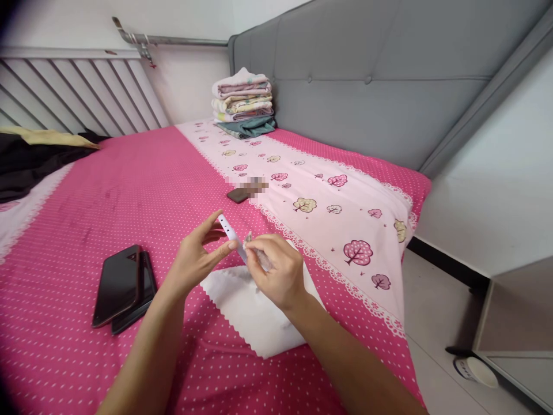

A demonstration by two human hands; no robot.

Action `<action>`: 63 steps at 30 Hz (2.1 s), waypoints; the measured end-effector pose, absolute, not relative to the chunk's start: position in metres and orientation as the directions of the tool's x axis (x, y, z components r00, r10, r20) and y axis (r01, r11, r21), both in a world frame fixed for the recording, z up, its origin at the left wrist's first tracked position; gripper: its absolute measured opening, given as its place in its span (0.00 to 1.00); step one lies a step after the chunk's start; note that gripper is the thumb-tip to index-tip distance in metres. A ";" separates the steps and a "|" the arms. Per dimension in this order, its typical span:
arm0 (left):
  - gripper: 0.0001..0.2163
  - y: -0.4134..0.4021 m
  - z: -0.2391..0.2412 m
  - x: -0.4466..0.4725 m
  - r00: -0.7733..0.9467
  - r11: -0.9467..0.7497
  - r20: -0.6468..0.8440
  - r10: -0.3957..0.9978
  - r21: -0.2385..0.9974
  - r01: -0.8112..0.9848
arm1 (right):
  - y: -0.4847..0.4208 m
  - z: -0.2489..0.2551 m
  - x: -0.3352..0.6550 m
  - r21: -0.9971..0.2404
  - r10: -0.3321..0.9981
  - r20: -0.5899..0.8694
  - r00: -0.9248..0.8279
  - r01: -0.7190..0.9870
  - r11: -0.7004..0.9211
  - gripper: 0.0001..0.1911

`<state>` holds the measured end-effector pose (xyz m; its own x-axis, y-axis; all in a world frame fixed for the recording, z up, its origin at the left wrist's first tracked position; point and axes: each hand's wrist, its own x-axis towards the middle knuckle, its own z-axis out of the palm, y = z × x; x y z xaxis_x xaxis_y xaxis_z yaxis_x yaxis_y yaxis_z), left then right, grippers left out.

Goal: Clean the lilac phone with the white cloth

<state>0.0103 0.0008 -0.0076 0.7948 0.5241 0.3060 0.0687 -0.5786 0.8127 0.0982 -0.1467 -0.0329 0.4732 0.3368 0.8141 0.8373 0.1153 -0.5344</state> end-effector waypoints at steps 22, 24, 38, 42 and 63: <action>0.37 0.006 -0.009 0.011 0.790 -0.533 0.260 0.555 0.841 0.097 | -0.145 -0.038 0.100 -0.597 0.482 0.728 0.488 0.796 0.096 0.07; 0.38 0.008 -0.010 0.011 0.785 -0.522 0.249 0.568 0.846 0.109 | -0.144 -0.039 0.100 -0.608 0.505 0.709 0.493 0.790 0.082 0.07; 0.39 0.015 -0.013 0.010 0.775 -0.477 0.209 0.596 0.869 0.132 | -0.144 -0.047 0.102 -0.646 0.612 0.599 0.517 0.763 -0.012 0.07; 0.40 0.015 -0.012 0.009 0.778 -0.478 0.209 0.593 0.868 0.131 | -0.145 -0.048 0.102 -0.637 0.637 0.574 0.514 0.769 -0.047 0.07; 0.32 -0.010 -0.005 0.012 0.703 -0.599 0.308 0.641 0.774 0.207 | -0.145 -0.037 0.090 -0.435 0.371 0.840 0.396 0.900 0.024 0.09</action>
